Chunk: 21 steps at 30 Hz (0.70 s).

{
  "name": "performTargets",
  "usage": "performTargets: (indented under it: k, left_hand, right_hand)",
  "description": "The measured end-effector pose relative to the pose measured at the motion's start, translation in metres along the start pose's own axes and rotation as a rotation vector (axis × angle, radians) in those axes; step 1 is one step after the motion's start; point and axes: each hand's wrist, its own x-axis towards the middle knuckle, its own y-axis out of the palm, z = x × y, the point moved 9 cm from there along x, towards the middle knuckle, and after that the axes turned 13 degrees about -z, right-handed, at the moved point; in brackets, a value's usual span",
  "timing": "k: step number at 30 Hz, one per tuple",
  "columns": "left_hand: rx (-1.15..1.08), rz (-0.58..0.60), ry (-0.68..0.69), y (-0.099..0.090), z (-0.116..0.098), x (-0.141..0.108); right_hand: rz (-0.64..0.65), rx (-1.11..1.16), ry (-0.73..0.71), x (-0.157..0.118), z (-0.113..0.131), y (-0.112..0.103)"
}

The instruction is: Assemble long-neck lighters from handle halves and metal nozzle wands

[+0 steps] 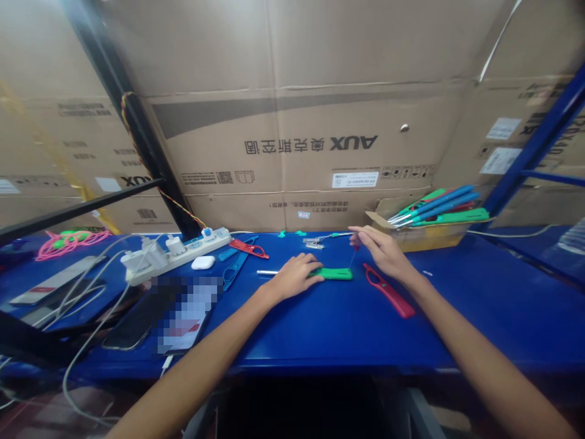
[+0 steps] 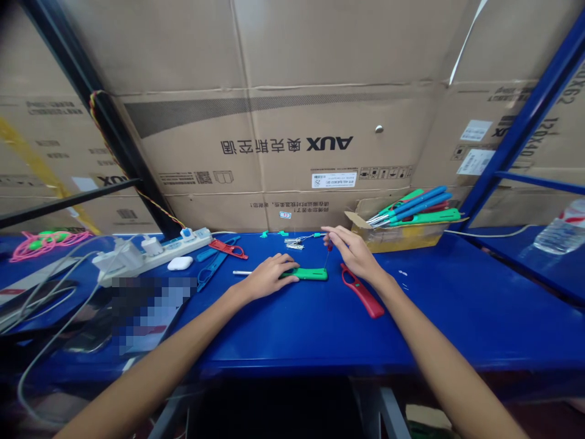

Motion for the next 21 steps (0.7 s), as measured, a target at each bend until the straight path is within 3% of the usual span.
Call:
performTargets:
  k: [4, 9, 15, 21]
  left_hand:
    - [0.010, 0.007, 0.000, 0.000, 0.000, 0.000]
    - [0.020, 0.010, 0.001, 0.000, -0.002, 0.000]
    - [0.024, 0.010, 0.000, 0.000, -0.002, -0.001]
    - [0.016, 0.001, -0.002, -0.001, -0.002, -0.001]
  right_hand:
    - [0.005, 0.099, 0.056, -0.001, -0.005, 0.003]
    - [-0.034, -0.046, 0.014, 0.002, -0.004, -0.008]
    - [0.072, 0.055, 0.060, 0.001, 0.003, -0.002]
    - [-0.007, -0.062, 0.047, 0.002, -0.001, -0.008]
